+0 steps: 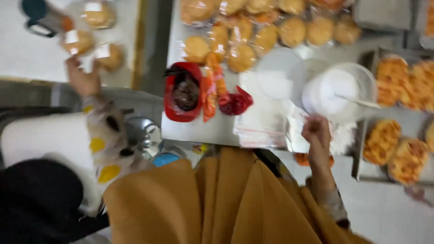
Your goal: Packaging individual buns into plastic bags at a bakery counter.
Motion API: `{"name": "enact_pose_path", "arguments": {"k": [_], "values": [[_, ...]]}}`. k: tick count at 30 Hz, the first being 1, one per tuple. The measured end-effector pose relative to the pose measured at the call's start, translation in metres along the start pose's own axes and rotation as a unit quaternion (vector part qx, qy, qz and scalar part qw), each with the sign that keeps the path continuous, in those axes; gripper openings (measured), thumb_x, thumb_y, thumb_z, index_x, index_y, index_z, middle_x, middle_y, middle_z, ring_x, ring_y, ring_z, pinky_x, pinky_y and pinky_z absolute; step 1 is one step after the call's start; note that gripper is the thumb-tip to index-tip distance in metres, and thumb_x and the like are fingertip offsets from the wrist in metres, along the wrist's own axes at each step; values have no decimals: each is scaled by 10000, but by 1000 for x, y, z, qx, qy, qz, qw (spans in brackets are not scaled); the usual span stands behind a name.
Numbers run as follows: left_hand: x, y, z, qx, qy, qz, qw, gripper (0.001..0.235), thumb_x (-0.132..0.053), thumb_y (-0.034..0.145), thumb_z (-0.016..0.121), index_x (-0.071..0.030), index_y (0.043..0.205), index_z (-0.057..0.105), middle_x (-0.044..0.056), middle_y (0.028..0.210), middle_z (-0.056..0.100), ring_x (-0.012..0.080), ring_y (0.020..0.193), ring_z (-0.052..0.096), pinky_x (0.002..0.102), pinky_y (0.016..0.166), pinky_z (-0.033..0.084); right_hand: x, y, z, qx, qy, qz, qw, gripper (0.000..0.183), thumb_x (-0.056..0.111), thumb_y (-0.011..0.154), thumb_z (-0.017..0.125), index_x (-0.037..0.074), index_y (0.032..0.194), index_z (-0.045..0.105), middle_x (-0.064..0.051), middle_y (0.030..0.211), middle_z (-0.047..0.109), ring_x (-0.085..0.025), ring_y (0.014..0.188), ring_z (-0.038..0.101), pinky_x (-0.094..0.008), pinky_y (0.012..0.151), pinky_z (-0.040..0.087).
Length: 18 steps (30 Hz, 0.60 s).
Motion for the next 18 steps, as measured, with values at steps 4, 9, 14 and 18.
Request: {"name": "enact_pose_path", "arguments": {"k": [4, 9, 14, 18], "values": [[-178, -25, -81, -29, -107, 136, 985, 323, -84, 1057, 778, 46, 1267, 571, 204, 1141, 617, 313, 904, 555, 416, 787, 479, 16, 29, 12, 47, 137, -84, 986, 734, 43, 516, 456, 136, 1244, 443, 4, 842, 462, -101, 750, 397, -212, 586, 273], [-377, -141, -102, 111, -277, 97, 949, 337, -58, 974, 742, 42, 1251, 579, 253, 1152, 630, 422, 1070, 622, 501, 865, 547, 21, 51, 58, 116, 570, 48, 812, 405, 449, 933, 582, 150, 1195, 659, 13, 761, 398, -93, 637, 366, -226, 594, 320], [-518, -274, -29, 398, -371, 87, 834, 428, -102, 799, 826, 73, 1159, 676, 283, 1026, 716, 491, 984, 687, 543, 850, 560, 8, 36, 63, 122, 614, 93, 774, 533, 615, 949, 517, 143, 1149, 661, 39, 677, 340, -83, 557, 327, -219, 513, 308], [-547, -312, 13, 454, -390, 50, 800, 81, -116, 954, 712, -61, 965, 771, 61, 781, 768, 164, 652, 748, 275, 575, 619, -9, 30, 21, 90, 582, 24, 808, 548, 621, 985, 459, 125, 1145, 627, 21, 653, 358, -84, 542, 362, -210, 495, 345]]}}
Point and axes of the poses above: each hand's wrist, its own y-axis towards the middle knuckle, its own z-axis out of the palm, x = y × z, the point moved 6 cm from there along y, towards the middle knuckle
